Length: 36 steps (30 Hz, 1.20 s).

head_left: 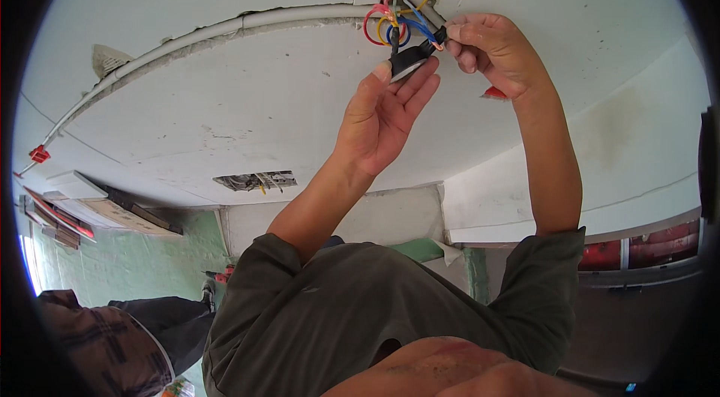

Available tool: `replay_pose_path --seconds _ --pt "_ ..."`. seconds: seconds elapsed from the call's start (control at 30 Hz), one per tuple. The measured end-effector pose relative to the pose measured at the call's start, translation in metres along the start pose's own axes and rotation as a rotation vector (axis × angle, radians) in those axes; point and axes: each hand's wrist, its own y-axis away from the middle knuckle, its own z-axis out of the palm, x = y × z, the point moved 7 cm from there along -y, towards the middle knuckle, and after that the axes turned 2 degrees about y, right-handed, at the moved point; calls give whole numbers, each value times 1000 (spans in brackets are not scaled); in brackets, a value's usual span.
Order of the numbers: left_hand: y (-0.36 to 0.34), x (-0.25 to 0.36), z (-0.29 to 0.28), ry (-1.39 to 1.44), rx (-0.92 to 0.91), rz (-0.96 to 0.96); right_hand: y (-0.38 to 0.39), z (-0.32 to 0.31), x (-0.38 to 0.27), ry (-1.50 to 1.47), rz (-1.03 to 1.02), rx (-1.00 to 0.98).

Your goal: The person is wiring an electrical box on a wall, using electrical tape and pliers.

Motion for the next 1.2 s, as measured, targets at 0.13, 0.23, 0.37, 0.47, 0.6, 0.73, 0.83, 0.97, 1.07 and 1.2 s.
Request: replay_pose_path --seconds 0.13,0.23,0.37,0.47,0.6,0.73,0.83,0.97,1.07,1.2 --pt "-3 -4 -7 52 -21 -39 7 9 -17 108 -22 52" --pt "-8 -5 -10 114 -80 -60 9 14 -24 218 -31 82" --pt "-10 -7 -14 127 -111 -74 16 22 -33 366 -42 107" --pt "-8 -4 -15 102 -122 -76 24 35 -42 434 -106 147" --pt "-7 -7 -17 96 -113 -108 22 33 -34 404 -227 153" --pt "-1 -11 -24 91 -114 -171 19 34 -26 330 -123 183" --pt "0 -14 -21 104 -132 -162 15 34 -24 384 -108 230" --pt "8 -23 -13 -10 -18 -124 15 29 -32 545 -173 291" --pt "16 -29 2 56 14 -116 18 35 -37 579 -197 250" --pt "14 -20 12 50 7 -21 15 25 -31 505 -176 217"
